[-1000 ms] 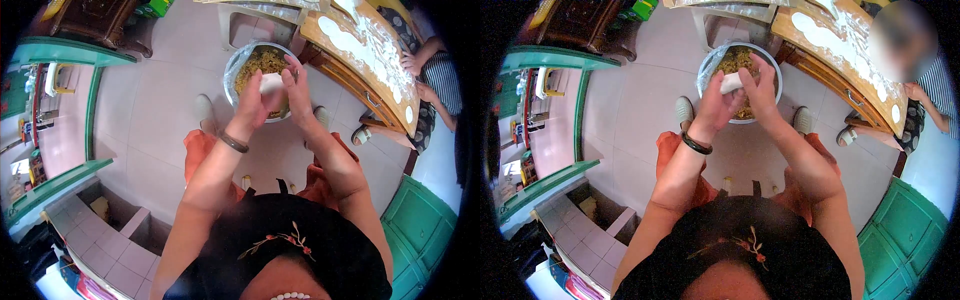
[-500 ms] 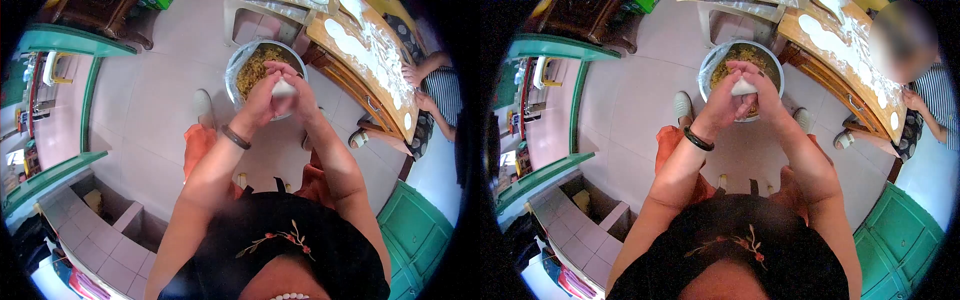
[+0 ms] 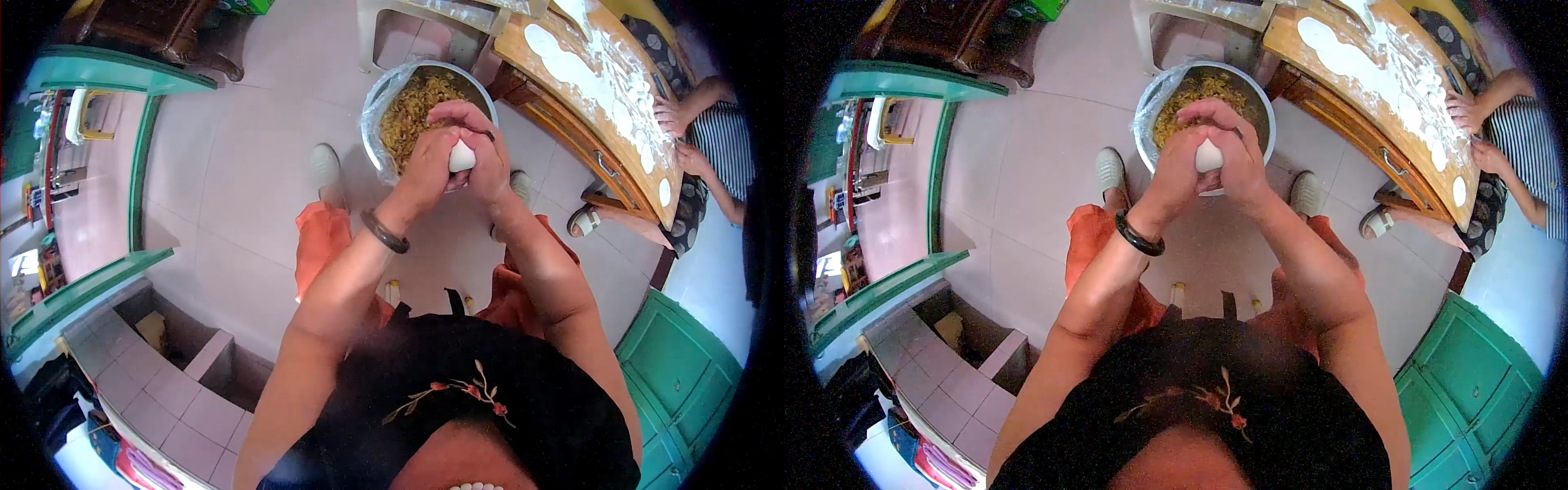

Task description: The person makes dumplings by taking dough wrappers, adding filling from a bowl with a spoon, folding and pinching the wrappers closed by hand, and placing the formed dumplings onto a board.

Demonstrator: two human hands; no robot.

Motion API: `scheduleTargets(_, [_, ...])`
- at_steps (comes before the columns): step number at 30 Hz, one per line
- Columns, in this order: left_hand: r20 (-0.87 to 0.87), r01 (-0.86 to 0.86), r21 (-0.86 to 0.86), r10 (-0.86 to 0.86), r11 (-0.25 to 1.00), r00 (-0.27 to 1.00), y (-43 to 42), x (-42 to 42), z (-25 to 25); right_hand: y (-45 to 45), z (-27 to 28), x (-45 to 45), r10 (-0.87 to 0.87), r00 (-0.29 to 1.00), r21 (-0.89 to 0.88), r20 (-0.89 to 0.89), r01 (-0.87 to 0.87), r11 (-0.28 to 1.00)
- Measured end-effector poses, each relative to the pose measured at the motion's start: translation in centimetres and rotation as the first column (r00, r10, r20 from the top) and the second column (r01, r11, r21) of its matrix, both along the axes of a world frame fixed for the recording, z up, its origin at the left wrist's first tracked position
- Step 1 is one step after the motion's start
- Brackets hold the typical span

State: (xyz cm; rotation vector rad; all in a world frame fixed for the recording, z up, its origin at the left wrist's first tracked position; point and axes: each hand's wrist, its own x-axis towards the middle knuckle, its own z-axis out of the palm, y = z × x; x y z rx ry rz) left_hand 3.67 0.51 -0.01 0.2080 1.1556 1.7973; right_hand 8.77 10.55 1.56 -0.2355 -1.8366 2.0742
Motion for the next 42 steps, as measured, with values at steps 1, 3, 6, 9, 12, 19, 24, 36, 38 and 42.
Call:
scheduleTargets(1, [0.014,0.031,0.004,-0.031,0.999,0.999,-0.2,-0.2,0.2,0.1,0.0,0.0,0.009,1.0,0.032,-0.001,-0.009,0.999])
scheduleTargets(3, [-0.062,0.044,0.012,-0.043,0.999,0.997,-0.3,-0.5,0.4,0.4,-0.3,-0.1,0.029,1.0,0.094,-0.008,-0.028,0.995])
scheduleTargets(6, [-0.094,0.081,-0.002,-0.081,0.997,0.992,-0.5,-1.5,0.8,0.3,-0.8,-0.9,-0.038,0.999,0.115,-0.029,0.041,0.992])
scheduleTargets(9, [-0.009,0.061,0.144,-0.061,0.988,0.998,-0.4,-2.6,1.0,0.6,0.5,-0.1,-0.078,0.997,-0.02,0.019,0.078,0.997])
scheduleTargets(12, [0.064,0.033,0.246,-0.051,0.969,0.997,-0.7,-3.3,1.6,1.2,1.3,-0.2,-0.192,0.981,-0.083,0.032,0.194,0.978])
scheduleTargets(19, [0.021,-0.07,0.219,0.067,0.973,0.997,-0.3,-3.3,0.8,0.4,1.4,-0.4,-0.028,0.998,-0.311,0.058,0.045,0.949])
scheduleTargets(24, [-0.139,-0.052,0.159,0.075,0.986,0.987,-0.4,-3.8,0.5,0.9,-0.1,-0.5,-0.084,0.993,-0.19,0.083,0.099,0.977])
scheduleTargets(36, [-0.099,0.021,0.048,-0.017,0.999,0.995,-0.4,-3.3,0.3,1.8,0.1,0.1,-0.1,0.974,0.264,0.204,0.044,0.964])
scheduleTargets(38, [-0.114,0.054,0.018,-0.052,0.998,0.992,-0.4,-3.4,0.3,2.2,-0.5,0.2,-0.073,0.968,0.283,0.241,0.002,0.959])
scheduleTargets(42, [-0.152,0.061,-0.047,-0.067,0.997,0.986,-0.4,-3.5,0.6,1.7,0.6,0.3,-0.013,0.963,0.145,0.268,-0.027,0.989])
